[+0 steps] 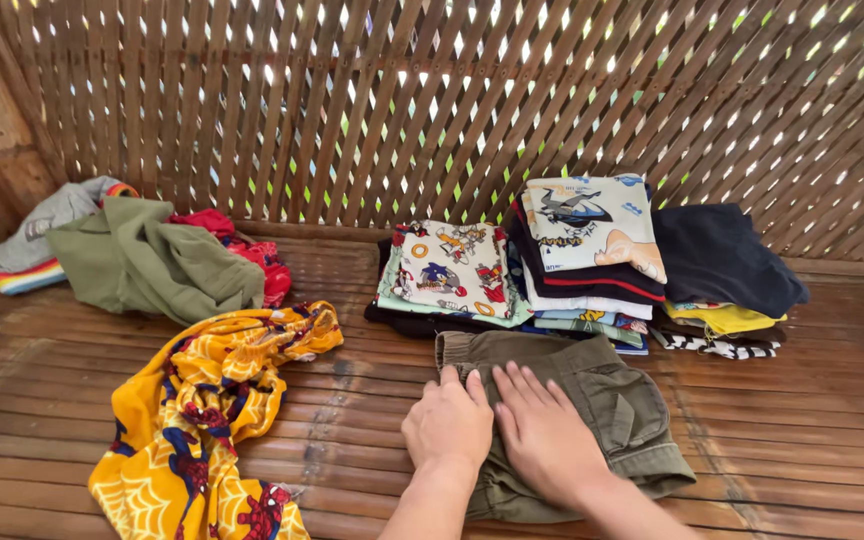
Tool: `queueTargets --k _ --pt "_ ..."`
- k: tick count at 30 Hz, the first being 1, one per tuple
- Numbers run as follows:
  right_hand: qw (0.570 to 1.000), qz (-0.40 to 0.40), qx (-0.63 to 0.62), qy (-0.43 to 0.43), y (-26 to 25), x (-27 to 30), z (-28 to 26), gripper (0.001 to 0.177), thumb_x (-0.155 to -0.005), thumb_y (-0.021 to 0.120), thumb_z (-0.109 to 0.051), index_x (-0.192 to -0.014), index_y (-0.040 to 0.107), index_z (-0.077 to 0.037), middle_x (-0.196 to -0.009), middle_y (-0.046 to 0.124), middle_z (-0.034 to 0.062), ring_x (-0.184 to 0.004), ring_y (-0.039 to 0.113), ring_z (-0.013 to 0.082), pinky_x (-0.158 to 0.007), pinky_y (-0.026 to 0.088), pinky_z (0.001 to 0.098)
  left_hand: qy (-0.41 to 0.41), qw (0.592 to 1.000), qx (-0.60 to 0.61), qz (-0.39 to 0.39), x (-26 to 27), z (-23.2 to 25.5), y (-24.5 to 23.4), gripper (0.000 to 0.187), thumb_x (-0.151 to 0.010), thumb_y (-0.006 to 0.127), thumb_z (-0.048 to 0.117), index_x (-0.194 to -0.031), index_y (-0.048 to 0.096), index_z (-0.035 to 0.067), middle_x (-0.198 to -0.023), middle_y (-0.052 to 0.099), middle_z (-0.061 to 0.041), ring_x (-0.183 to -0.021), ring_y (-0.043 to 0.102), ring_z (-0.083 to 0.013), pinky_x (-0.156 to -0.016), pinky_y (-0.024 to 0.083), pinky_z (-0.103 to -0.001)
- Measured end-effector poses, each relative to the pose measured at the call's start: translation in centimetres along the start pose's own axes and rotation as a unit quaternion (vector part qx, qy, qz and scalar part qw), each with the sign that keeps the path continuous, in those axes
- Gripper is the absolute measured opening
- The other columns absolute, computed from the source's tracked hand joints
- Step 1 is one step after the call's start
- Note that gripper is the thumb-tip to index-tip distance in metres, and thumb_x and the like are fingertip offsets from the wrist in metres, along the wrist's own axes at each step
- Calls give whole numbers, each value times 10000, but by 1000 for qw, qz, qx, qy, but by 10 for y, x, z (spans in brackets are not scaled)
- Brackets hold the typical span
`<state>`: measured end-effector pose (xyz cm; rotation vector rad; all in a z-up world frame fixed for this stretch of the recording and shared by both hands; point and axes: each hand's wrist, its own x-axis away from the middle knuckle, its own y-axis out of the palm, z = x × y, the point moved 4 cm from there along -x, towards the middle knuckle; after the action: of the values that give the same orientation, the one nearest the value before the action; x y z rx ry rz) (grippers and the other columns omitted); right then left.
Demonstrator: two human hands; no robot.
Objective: The person picks up, flattens, and folds clothes including a white graphic t-shirt and green cargo pants on a wooden surface.
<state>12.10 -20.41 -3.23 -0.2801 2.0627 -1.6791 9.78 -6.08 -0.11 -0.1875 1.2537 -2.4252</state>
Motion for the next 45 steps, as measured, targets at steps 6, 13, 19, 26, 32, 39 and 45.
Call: queueTargets --k 6,13,19,26,32,39,45 --pt "998 49 -14 -27 7 45 -1 606 -993 447 -337 -1553 379 -118 -1619 366 116 -1503 318 288 -1173 224 451 12 1000 -6 10 0 -1 0 479 -1014 420 480 -1259 632 127 -1113 700 -174 -980 712 -379 -859 561 -497" --pt "998 -43 -23 28 8 -19 3 606 -1029 346 -330 -1583 253 -101 -1661 250 117 -1546 200 265 -1229 165 461 23 1000 0 12 -3 -2 3 481 -1005 429 488 -1271 627 140 -1122 696 -177 -985 710 -377 -854 564 -495" --pt "998 -38 -10 52 9 -39 2 608 -1037 312 -354 -1583 253 -94 -1670 234 119 -1550 183 262 -1232 160 459 20 1000 -2 4 -2 -1 4 492 -1017 416 495 -1272 622 129 -1126 694 -180 -997 706 -373 -866 561 -491" --pt "999 19 29 -35 11 35 4 602 -1016 416 -362 -1546 336 -89 -1617 334 136 -1506 304 266 -1212 224 461 19 999 6 30 1 -1 2 507 -1008 418 483 -1305 611 121 -1126 691 -179 -980 707 -381 -859 557 -496" --pt "998 -6 -4 -54 10 38 14 638 -988 462 -364 -1545 336 -79 -1660 316 178 -1488 275 311 -1178 224 459 22 999 3 45 0 -2 5 500 -1005 420 486 -1287 627 128 -1123 694 -175 -974 711 -379 -851 562 -495" --pt "999 -39 -26 14 -1 -28 7 594 -1021 387 -366 -1544 335 -88 -1633 293 140 -1526 241 271 -1224 173 460 -4 1000 -1 -1 1 3 1 453 -1010 448 509 -1243 598 152 -1160 667 -175 -1026 696 -375 -875 557 -502" --pt "999 4 -3 -34 -17 14 1 553 -1017 417 -313 -1520 394 -85 -1590 383 132 -1498 318 257 -1220 207 457 -46 998 33 -2 8 12 -3 687 -921 605 542 -1381 417 67 -1336 503 -186 -1050 694 -372 -857 579 -483"
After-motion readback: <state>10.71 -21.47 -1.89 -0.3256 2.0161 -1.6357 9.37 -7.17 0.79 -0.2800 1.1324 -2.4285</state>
